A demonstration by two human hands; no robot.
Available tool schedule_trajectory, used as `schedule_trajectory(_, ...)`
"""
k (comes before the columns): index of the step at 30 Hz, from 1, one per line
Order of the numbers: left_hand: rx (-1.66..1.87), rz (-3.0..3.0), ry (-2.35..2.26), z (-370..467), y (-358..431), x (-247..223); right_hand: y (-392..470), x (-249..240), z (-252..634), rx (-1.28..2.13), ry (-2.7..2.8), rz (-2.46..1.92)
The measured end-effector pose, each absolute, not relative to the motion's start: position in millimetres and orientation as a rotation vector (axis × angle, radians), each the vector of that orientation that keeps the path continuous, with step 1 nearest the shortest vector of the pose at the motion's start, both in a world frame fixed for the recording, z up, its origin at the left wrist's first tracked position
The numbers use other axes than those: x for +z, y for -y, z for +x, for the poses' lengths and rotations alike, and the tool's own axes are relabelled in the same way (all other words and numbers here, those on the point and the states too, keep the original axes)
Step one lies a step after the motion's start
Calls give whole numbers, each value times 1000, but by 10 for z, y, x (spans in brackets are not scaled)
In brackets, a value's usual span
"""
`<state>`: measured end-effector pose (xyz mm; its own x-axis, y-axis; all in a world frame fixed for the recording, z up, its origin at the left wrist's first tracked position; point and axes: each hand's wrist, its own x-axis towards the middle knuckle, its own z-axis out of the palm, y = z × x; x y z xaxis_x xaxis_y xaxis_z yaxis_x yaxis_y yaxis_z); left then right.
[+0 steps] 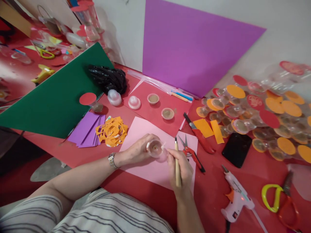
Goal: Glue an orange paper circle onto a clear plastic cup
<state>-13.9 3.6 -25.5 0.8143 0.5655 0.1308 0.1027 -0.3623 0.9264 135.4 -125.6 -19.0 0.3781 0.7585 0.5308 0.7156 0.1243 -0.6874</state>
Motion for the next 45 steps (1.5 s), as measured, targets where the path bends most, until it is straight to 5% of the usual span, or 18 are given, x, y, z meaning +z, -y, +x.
schedule_trajectory(9, 628, 1996, -589, -98, -26, -317, 1551, -262, 1178, 261, 1196, -1554)
schedule_trajectory(19, 550, 1950, -641, -80, -22, -208, 1562, -337, 1245, -257, 1479, -1538)
schedule_trajectory(45, 531, 2012, -553, -73, -65, -286, 1329, -36, 1147, -527, 1758, -1442)
